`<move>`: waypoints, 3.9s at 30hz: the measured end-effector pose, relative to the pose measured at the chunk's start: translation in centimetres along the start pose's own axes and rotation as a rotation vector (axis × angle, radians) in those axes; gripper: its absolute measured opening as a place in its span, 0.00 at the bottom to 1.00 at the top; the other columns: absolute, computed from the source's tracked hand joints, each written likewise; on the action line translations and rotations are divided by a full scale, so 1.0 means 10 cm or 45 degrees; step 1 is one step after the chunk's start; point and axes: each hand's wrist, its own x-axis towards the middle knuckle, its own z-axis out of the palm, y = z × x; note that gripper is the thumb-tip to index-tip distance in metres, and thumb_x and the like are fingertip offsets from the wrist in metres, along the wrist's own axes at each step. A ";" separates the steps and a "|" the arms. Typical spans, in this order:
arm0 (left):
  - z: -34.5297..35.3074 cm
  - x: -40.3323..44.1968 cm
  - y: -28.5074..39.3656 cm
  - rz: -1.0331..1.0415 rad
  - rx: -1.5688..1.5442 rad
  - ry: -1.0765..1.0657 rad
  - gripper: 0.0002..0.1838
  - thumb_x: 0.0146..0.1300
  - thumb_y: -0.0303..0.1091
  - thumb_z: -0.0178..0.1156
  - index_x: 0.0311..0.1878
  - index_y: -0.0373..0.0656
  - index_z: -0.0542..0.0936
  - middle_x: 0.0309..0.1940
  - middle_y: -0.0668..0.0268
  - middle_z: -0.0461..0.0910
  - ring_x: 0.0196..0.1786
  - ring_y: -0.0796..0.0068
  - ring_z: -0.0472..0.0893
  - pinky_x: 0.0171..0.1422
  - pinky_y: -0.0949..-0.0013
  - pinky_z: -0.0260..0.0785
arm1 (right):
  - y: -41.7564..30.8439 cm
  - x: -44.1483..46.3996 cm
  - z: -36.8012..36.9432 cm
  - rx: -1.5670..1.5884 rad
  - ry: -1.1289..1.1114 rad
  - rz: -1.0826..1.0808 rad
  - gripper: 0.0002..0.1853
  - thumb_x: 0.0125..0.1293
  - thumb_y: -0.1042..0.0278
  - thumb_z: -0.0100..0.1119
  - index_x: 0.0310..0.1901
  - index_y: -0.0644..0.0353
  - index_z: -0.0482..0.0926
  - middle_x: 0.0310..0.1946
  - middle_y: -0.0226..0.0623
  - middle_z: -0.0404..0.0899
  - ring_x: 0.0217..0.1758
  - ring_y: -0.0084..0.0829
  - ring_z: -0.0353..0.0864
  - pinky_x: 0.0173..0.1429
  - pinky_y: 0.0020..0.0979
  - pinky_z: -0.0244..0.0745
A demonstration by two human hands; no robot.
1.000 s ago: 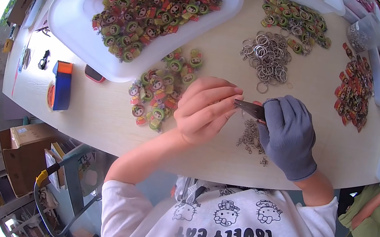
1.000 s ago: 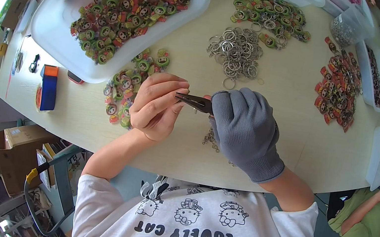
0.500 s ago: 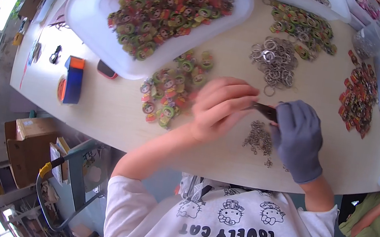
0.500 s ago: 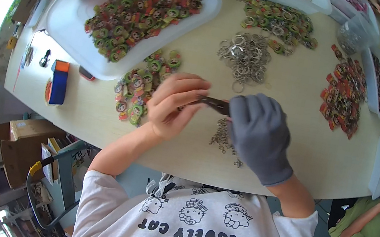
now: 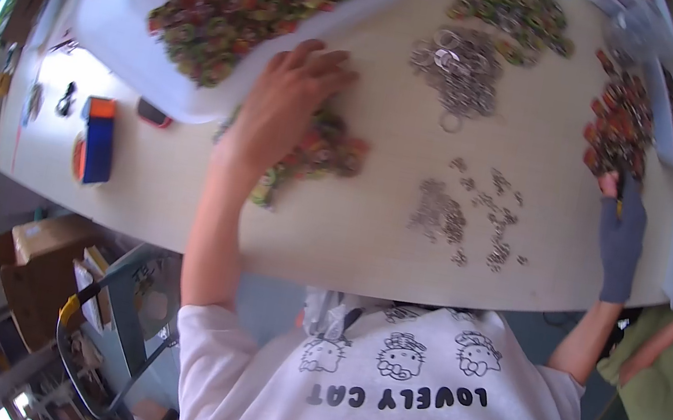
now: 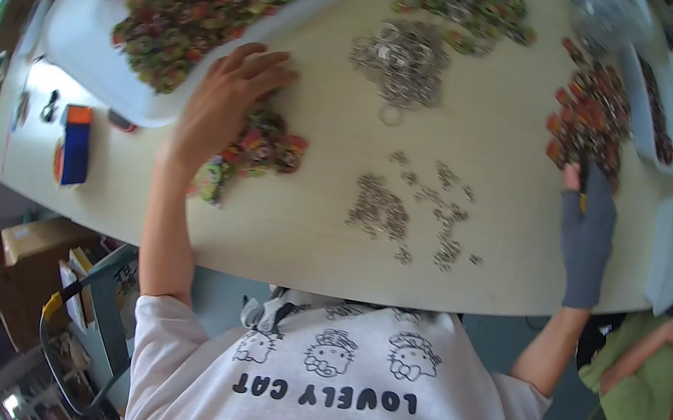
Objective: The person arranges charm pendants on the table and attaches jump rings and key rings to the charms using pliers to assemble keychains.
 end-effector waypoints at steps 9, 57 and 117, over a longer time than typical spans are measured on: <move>-0.17 0.20 -0.03 -0.081 -0.100 -0.115 0.11 0.51 0.15 0.61 0.38 0.35 0.75 0.37 0.60 0.76 0.48 0.57 0.78 0.55 0.57 0.70 | -0.52 -0.30 0.10 0.282 -0.399 0.012 0.08 0.61 0.70 0.63 0.37 0.65 0.78 0.27 0.38 0.74 0.29 0.31 0.76 0.36 0.32 0.68; 0.33 0.12 0.87 -0.347 -2.403 -0.361 0.09 0.67 0.24 0.58 0.48 0.37 0.70 0.39 0.61 0.82 0.35 0.80 0.82 0.32 0.78 0.71 | -1.39 0.04 0.48 1.003 -0.550 -0.012 0.10 0.61 0.75 0.65 0.40 0.62 0.73 0.32 0.30 0.78 0.37 0.18 0.80 0.42 0.21 0.74; 0.42 -0.01 1.07 -0.496 -2.069 -0.041 0.10 0.59 0.21 0.63 0.45 0.34 0.81 0.38 0.70 0.83 0.43 0.86 0.79 0.47 0.79 0.74 | -1.87 0.35 0.82 -0.103 0.107 -1.237 0.18 0.54 0.67 0.61 0.47 0.58 0.74 0.34 0.34 0.76 0.39 0.36 0.75 0.48 0.39 0.69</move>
